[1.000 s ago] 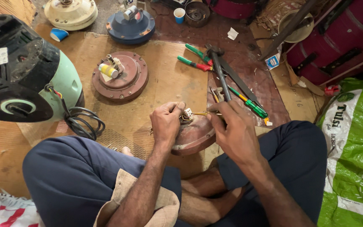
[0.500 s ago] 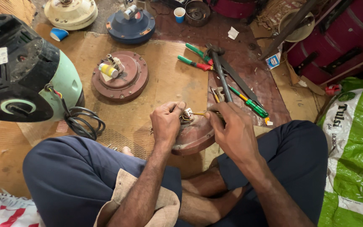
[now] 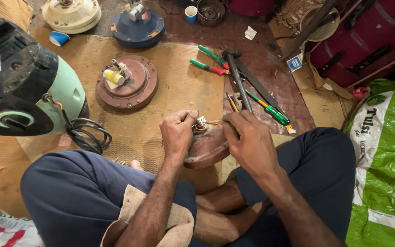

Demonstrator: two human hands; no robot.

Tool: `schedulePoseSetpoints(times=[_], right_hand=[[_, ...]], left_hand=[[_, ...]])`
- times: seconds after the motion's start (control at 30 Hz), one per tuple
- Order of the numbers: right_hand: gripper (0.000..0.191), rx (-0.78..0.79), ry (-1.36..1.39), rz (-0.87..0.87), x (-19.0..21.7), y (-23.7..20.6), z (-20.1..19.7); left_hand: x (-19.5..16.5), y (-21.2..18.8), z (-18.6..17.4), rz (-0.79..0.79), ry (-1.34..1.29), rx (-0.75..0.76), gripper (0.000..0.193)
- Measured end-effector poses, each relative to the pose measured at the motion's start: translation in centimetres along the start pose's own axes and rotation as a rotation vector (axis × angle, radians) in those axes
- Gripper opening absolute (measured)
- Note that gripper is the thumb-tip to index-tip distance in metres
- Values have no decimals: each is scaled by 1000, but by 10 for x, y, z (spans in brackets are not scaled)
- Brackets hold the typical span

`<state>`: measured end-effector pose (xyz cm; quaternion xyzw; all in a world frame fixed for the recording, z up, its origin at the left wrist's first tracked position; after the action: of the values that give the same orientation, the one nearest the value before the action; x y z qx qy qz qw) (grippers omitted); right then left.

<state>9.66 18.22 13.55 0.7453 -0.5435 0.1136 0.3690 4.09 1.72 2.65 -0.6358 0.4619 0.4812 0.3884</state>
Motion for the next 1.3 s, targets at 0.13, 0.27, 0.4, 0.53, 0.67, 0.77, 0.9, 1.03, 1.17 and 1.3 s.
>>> schedulePoseSetpoints(times=[0.13,0.27,0.4,0.53,0.67,0.77,0.9,1.03,1.17,1.3], right_hand=[[11,31,-25,-16,1,5,-1],[11,47,-31,-77,2,9,-2],[17,82,-25,-124,2,7,-4],[16,58,-41,-133,0,6,-3],[16,33,-24,-131,0,4,-2],[17,78,-26,-154,1,4,-2],[26,202,2,-253,6,7,-2],[26,183,9,-250,11,9,-5],[24,181,48,-107,11,9,-6],[21,123,-62,-83,10,7,-5]], left_hand=[[-1,-1,-1,-13,-1,-1,25],[-3,-1,-1,-6,-34,-5,24],[-2,-1,-2,-30,-19,-8,24],[-2,0,-1,7,-2,-10,24],[0,-1,0,20,-10,-14,24],[2,-1,0,-17,38,1,27],[-1,-1,-1,21,1,-9,25],[-2,-1,-1,-6,-10,1,24],[-3,-1,-2,0,-12,-5,24],[-2,-1,-1,-1,8,3,25]])
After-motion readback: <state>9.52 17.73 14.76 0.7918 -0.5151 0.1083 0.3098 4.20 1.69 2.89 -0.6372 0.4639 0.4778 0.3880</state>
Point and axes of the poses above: each hand's wrist, its own y-axis towards the middle knuckle, its own z-axis out of the palm, x = y × z, the point moved 3 cm from there along y, towards the middle knuckle, and after that the axes turned 2 degrees about -z, right-handed, at the moved point
